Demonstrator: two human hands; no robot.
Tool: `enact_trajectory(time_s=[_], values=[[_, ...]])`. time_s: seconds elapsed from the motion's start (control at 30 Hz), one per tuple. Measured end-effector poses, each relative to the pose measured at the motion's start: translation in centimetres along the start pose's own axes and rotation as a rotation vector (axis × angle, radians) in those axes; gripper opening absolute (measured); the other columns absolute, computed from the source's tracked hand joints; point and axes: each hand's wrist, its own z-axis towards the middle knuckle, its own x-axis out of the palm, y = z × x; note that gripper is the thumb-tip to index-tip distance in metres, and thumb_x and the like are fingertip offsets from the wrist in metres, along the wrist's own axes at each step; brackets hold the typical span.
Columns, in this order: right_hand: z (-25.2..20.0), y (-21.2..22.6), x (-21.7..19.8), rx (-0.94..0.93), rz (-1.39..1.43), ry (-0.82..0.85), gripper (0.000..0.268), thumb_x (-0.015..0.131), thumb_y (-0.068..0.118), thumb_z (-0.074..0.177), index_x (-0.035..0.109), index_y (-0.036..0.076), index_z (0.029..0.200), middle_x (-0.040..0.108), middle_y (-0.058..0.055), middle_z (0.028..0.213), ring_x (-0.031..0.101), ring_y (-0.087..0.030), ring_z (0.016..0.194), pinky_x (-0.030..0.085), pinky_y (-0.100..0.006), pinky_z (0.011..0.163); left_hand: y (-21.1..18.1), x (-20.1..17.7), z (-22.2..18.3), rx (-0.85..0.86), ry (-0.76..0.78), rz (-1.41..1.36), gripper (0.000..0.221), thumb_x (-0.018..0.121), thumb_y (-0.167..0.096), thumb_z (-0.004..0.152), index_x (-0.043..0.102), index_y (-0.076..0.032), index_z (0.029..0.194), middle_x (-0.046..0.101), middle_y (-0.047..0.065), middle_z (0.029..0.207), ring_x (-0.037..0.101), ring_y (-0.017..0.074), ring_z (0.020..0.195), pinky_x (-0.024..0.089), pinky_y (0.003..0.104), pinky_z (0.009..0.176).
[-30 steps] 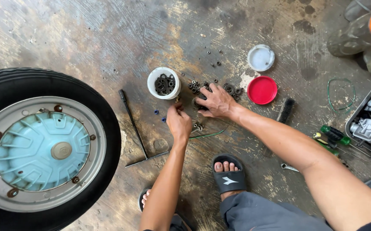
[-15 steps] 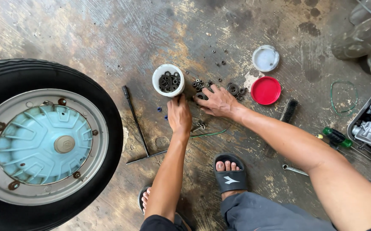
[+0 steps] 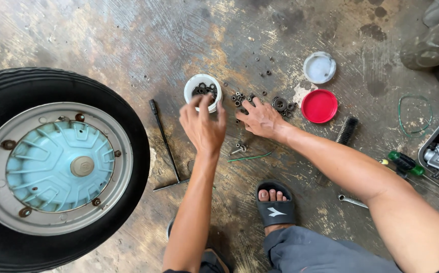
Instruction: Sorting and picking up small motorcycle parts from the floor and placing them into a container
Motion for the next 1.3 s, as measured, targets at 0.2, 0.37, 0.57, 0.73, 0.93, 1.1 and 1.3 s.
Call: enact_trajectory(time_s=[0.2,0.37,0.57,0.73,0.93,1.1,1.3], values=[[-0.1,-0.3,-2.6,0.023,0.149,-0.014,0.039,0.07,0.022,0.087,0.062,0.021,0.125,0.052,-0.016,0.117,0.062,-0.036,0.09,0.062,-0.041,0.057,-0.1,-2.3,2.8,-0.257,0.476,-0.007,0.113,0.093,-0.046,0.068,0.035,-0.016,0.159,0.036,0.025,0.157,0.04,0.0495,0.142,0.042,0.059,0.11],[-0.7,-1.9,-1.6,0.087,0.314,-0.046,0.038,0.067,0.014,0.092,0.061,0.016,0.13,0.056,-0.02,0.113,0.066,-0.037,0.084,0.062,-0.043,0.06,0.2,-1.7,2.5,-0.269,0.441,-0.051,0.112,0.095,-0.032,0.066,0.034,-0.012,0.158,0.044,0.022,0.151,0.047,0.0454,0.137,0.048,0.057,0.106],[-0.9,-2.9,-6.7,0.312,0.94,-0.397,0.035,0.077,0.027,0.088,0.071,0.006,0.115,0.068,-0.022,0.102,0.07,-0.039,0.088,0.059,-0.047,0.08,0.6,-1.9,1.3,-0.213,0.49,-0.068,0.116,0.093,-0.043,0.063,0.033,-0.015,0.158,0.048,0.013,0.15,0.047,0.0325,0.14,0.041,0.047,0.112],[2.7,-0.4,-13.0,0.295,1.493,-0.532,0.029,0.071,0.006,0.098,0.06,-0.004,0.123,0.063,-0.018,0.087,0.055,-0.011,0.043,0.051,-0.024,0.039,0.6,-2.4,0.8,-0.194,0.562,-0.111,0.12,0.094,-0.043,0.062,0.031,-0.013,0.159,0.05,0.015,0.15,0.047,0.0313,0.141,0.034,0.047,0.116],[8.6,4.9,-14.7,0.202,1.764,-0.655,0.03,0.075,0.004,0.093,0.063,0.0,0.12,0.062,-0.017,0.083,0.055,-0.009,0.041,0.05,-0.022,0.035,1.2,-1.6,0.2,-0.207,0.577,-0.151,0.131,0.095,-0.048,0.062,0.02,-0.01,0.163,0.046,0.017,0.153,0.043,0.0308,0.145,0.032,0.049,0.116],[10.5,6.2,-11.3,0.098,0.992,-0.8,0.033,0.079,0.019,0.087,0.068,0.009,0.116,0.068,-0.012,0.105,0.071,-0.031,0.095,0.058,-0.042,0.079,1.8,-0.6,-0.6,-0.256,0.468,-0.307,0.133,0.091,-0.054,0.064,0.017,-0.009,0.165,0.042,0.022,0.157,0.041,0.0363,0.147,0.034,0.052,0.116],[9.7,6.6,-10.3,-0.021,0.824,-0.754,0.028,0.065,0.015,0.087,0.064,0.007,0.113,0.063,-0.014,0.1,0.068,-0.04,0.089,0.058,-0.047,0.075,3.4,1.7,-2.3,-0.239,0.451,-0.376,0.113,0.084,-0.047,0.074,0.024,-0.009,0.162,0.041,0.013,0.161,0.04,0.0293,0.148,0.038,0.046,0.113]])
